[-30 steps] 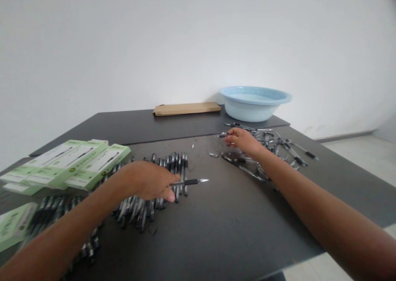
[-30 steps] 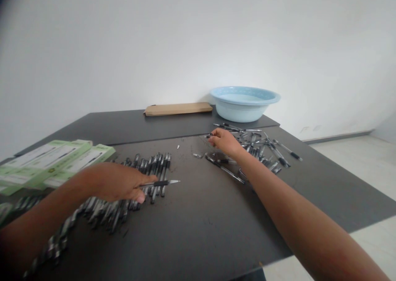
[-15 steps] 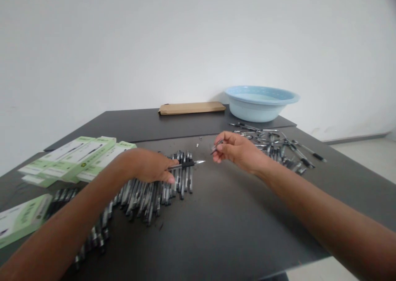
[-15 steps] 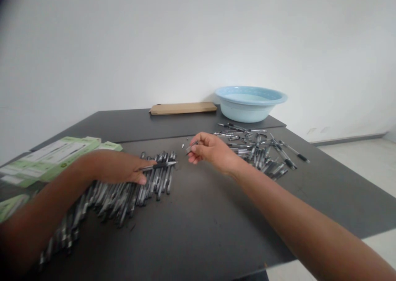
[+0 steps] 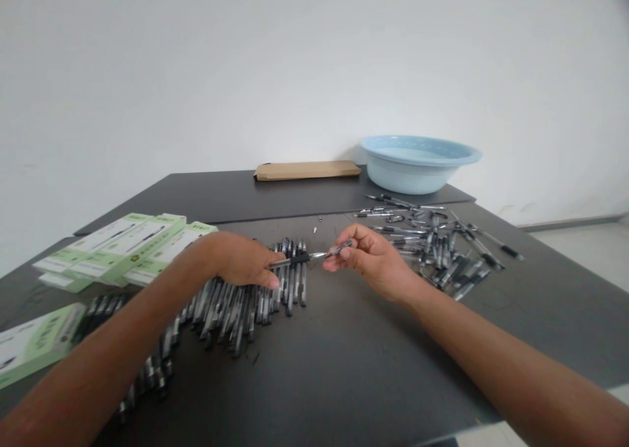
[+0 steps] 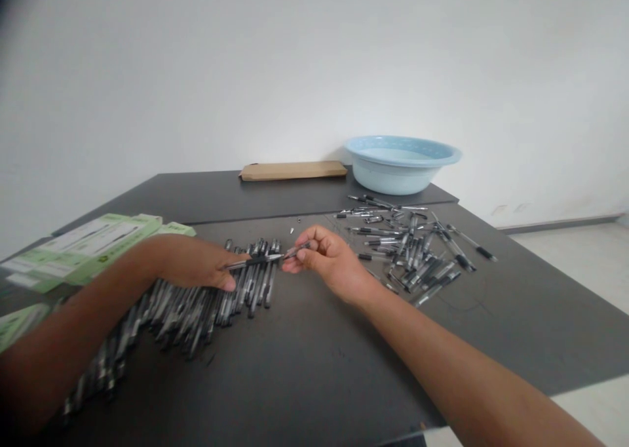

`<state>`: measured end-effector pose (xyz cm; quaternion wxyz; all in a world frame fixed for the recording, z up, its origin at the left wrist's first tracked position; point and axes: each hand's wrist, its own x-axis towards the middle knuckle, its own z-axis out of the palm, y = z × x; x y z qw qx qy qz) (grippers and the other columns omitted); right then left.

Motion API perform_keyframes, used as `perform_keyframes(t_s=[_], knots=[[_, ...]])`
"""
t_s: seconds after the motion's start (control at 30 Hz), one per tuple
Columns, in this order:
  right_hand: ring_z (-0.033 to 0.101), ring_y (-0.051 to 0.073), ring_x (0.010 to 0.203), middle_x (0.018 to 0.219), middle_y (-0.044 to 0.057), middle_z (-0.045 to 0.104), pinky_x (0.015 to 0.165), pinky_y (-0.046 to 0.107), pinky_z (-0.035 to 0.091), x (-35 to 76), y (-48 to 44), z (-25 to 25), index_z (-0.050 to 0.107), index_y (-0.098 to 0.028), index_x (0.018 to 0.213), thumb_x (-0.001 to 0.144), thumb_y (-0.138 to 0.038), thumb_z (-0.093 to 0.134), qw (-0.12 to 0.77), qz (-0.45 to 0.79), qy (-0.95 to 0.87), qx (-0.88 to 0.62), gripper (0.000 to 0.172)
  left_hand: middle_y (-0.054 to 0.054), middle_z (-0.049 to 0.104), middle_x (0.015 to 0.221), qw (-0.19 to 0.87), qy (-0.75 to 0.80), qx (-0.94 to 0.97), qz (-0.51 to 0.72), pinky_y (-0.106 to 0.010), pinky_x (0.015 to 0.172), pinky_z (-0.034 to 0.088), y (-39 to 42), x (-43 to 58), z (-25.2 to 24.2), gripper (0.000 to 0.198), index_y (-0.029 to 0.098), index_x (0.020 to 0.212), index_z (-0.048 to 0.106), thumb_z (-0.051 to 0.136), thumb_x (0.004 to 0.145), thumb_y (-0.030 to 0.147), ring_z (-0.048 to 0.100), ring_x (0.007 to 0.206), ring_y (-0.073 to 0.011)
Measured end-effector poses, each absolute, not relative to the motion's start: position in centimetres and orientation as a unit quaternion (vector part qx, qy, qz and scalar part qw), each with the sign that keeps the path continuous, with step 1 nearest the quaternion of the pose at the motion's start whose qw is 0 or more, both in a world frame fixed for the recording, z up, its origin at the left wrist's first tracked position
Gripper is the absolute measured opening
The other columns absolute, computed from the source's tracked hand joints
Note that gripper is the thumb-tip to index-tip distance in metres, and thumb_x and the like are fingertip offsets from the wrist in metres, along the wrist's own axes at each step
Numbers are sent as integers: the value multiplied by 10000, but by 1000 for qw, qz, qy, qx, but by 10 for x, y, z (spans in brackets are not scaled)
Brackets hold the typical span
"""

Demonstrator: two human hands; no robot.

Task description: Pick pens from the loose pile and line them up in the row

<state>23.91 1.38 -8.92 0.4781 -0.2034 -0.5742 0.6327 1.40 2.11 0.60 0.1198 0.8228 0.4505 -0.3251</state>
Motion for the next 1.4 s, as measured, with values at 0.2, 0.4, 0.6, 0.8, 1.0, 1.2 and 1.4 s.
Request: perform_keyframes(t_s=[0.2, 0.4, 0.6, 0.8, 1.0, 1.2, 1.4], knots=[[685, 141, 721, 761, 3, 682, 716, 308, 545, 235, 11, -91, 498, -182, 868, 783, -284, 669, 468, 632, -582, -207, 216, -213, 512, 1310, 129, 447, 821, -332, -354, 899, 414, 22, 17, 4, 639, 119, 1425, 303, 404, 892, 456, 534, 1136, -306], [684, 149, 737, 741, 1, 668, 728, 316, 535, 230, 8, -92, 491, -181, 882, 786, -304, 662, 456, 634, -586, -216, 232, -217, 505, 1316, 139, 446, 820, -331, -365, 912, 408, 18, 21, 6, 642, 100, 1421, 305, 404, 893, 451, 524, 1145, -307], [644, 132, 733, 778, 13, 639, 697, 280, 492, 230, 5, -94, 494, -175, 884, 820, -284, 612, 428, 568, -650, -269, 172, -213, 533, 1291, 139, 442, 823, -330, -381, 898, 418, 18, 20, 5, 631, 121, 1407, 343, 417, 885, 468, 537, 1127, -324], [590, 134, 710, 753, 7, 606, 665, 270, 453, 233, 3, -95, 492, -184, 912, 845, -219, 551, 407, 482, -716, -298, 96, -235, 502, 1312, 126, 444, 817, -344, -393, 909, 413, 18, 20, 2, 660, 118, 1426, 297, 397, 891, 493, 522, 1146, -325], [565, 128, 704, 767, 1, 601, 641, 246, 423, 234, 3, -94, 494, -193, 935, 859, -224, 524, 389, 406, -763, -319, 87, -215, 475, 1342, 127, 452, 811, -349, -376, 926, 398, 16, 22, 2, 676, 132, 1433, 284, 399, 884, 509, 499, 1174, -317], [552, 131, 715, 782, 1, 594, 645, 242, 405, 237, 1, -91, 509, -193, 946, 855, -211, 518, 372, 348, -790, -342, 93, -222, 515, 1304, 117, 449, 819, -338, -366, 891, 425, 15, 21, 0, 688, 121, 1430, 290, 398, 877, 515, 535, 1134, -311], [540, 128, 701, 770, -6, 589, 643, 238, 392, 238, -3, -83, 531, -195, 956, 854, -191, 505, 353, 306, -812, -349, 105, -235, 505, 1309, 116, 456, 817, -333, -389, 898, 425, 11, 23, 3, 686, 109, 1431, 286, 406, 878, 497, 525, 1145, -323]])
